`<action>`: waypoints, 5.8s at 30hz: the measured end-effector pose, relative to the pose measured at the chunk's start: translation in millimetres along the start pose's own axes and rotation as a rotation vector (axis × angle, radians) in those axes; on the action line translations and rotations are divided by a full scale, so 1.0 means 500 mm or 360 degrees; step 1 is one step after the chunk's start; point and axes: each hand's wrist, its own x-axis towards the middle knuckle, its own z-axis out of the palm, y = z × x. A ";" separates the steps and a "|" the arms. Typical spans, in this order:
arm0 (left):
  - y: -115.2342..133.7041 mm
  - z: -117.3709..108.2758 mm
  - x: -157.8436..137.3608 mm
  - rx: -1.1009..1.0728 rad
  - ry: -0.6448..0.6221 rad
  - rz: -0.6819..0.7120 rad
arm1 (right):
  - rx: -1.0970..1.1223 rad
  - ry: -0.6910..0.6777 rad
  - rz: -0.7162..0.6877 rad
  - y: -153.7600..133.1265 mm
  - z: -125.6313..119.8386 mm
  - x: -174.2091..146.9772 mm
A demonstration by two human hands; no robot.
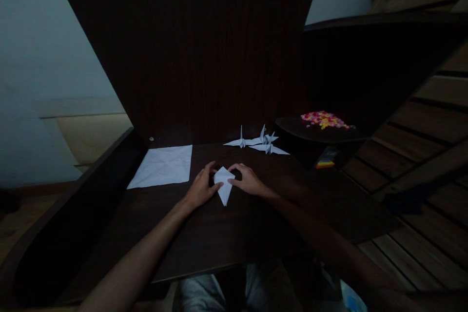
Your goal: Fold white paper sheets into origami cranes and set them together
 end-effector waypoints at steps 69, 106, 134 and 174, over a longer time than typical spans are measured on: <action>-0.002 0.001 0.002 -0.0460 -0.0060 0.0055 | 0.0536 0.0250 0.0147 -0.007 0.018 0.000; 0.018 -0.006 0.013 -0.1256 0.0198 -0.0305 | 0.1211 0.0141 0.0280 -0.029 0.015 0.000; 0.020 -0.042 -0.010 0.0502 0.0734 0.1049 | -0.0127 0.0766 -0.0769 -0.041 -0.009 -0.019; 0.023 -0.047 -0.014 0.0352 0.0690 0.1070 | 0.0268 0.0674 -0.0366 -0.073 -0.002 -0.020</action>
